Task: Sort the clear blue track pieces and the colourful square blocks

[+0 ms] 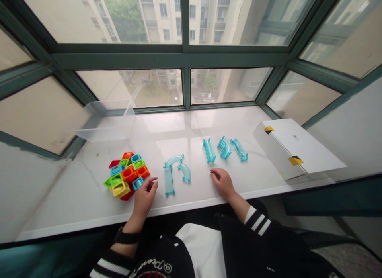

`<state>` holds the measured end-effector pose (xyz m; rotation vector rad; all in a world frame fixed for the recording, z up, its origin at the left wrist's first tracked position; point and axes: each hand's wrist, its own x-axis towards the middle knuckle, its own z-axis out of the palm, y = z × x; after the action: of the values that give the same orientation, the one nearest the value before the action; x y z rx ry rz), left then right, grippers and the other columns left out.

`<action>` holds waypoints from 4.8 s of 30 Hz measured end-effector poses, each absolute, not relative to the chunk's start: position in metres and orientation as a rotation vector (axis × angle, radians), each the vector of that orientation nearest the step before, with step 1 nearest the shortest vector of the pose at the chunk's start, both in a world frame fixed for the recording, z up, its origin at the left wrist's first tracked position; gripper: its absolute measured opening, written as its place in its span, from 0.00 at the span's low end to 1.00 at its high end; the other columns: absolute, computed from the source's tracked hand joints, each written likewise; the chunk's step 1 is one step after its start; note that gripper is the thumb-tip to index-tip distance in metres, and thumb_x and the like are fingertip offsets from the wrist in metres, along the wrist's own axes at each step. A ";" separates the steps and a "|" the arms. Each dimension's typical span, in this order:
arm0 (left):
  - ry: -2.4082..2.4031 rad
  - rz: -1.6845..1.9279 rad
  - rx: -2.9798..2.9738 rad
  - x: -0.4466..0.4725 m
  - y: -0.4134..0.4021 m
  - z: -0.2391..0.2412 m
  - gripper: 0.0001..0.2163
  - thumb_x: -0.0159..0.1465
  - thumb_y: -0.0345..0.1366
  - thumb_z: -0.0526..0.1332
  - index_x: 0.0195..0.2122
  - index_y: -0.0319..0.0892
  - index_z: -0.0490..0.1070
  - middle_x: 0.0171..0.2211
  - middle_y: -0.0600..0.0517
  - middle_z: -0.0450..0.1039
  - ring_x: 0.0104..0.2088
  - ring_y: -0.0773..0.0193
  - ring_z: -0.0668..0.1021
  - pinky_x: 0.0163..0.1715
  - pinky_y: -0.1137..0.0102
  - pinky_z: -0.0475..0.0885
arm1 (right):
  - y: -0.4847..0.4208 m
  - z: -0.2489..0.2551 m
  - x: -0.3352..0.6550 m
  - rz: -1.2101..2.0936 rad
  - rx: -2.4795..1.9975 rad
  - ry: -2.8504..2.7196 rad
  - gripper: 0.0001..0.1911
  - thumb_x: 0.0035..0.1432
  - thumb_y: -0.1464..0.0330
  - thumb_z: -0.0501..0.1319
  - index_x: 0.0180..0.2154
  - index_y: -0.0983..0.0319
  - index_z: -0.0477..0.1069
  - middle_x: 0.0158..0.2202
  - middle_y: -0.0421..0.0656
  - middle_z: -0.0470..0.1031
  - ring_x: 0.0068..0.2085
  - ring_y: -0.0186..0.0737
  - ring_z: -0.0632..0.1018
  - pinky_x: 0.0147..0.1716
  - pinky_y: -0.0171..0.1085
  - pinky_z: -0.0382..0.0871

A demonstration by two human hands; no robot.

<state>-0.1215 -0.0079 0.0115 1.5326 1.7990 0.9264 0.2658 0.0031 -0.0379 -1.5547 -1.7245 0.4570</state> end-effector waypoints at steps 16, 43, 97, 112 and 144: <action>1.805 0.445 1.719 -0.094 -0.010 -0.002 0.16 0.66 0.45 0.59 0.47 0.45 0.80 0.35 0.49 0.84 0.38 0.54 0.84 0.38 0.66 0.72 | -0.003 -0.038 0.192 0.527 -1.170 -2.244 0.30 0.62 0.68 0.67 0.65 0.50 0.71 0.64 0.50 0.71 0.64 0.56 0.72 0.64 0.57 0.67; 1.558 0.826 1.198 -0.099 -0.023 0.021 0.19 0.60 0.54 0.59 0.39 0.43 0.75 0.21 0.58 0.65 0.22 0.64 0.71 0.24 0.70 0.66 | -0.003 -0.035 0.195 0.538 -1.132 -2.256 0.27 0.62 0.69 0.66 0.63 0.52 0.74 0.63 0.50 0.73 0.62 0.54 0.73 0.63 0.55 0.67; 1.039 0.867 1.592 0.094 0.061 0.033 0.26 0.71 0.45 0.62 0.68 0.44 0.65 0.66 0.37 0.70 0.65 0.44 0.73 0.61 0.48 0.73 | 0.066 0.032 0.276 0.297 -1.624 -1.737 0.22 0.62 0.75 0.58 0.55 0.62 0.79 0.51 0.52 0.81 0.47 0.47 0.81 0.53 0.47 0.78; 1.030 0.862 1.558 0.096 0.063 0.020 0.27 0.70 0.44 0.63 0.69 0.44 0.65 0.69 0.38 0.66 0.70 0.45 0.69 0.67 0.46 0.66 | 0.082 0.019 0.278 0.300 -1.683 -1.786 0.22 0.63 0.77 0.58 0.55 0.61 0.78 0.52 0.52 0.81 0.52 0.49 0.80 0.57 0.48 0.75; 1.032 0.839 1.517 0.097 0.060 0.016 0.28 0.69 0.42 0.64 0.70 0.47 0.64 0.71 0.39 0.63 0.71 0.46 0.67 0.66 0.47 0.67 | 0.081 0.016 0.281 0.316 -1.682 -1.761 0.21 0.62 0.75 0.58 0.55 0.61 0.79 0.52 0.51 0.82 0.49 0.48 0.82 0.56 0.48 0.76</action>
<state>0.0969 0.0596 0.0160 1.5169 1.0317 0.8392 0.2807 0.0807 0.0161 -1.6818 -1.7607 0.3160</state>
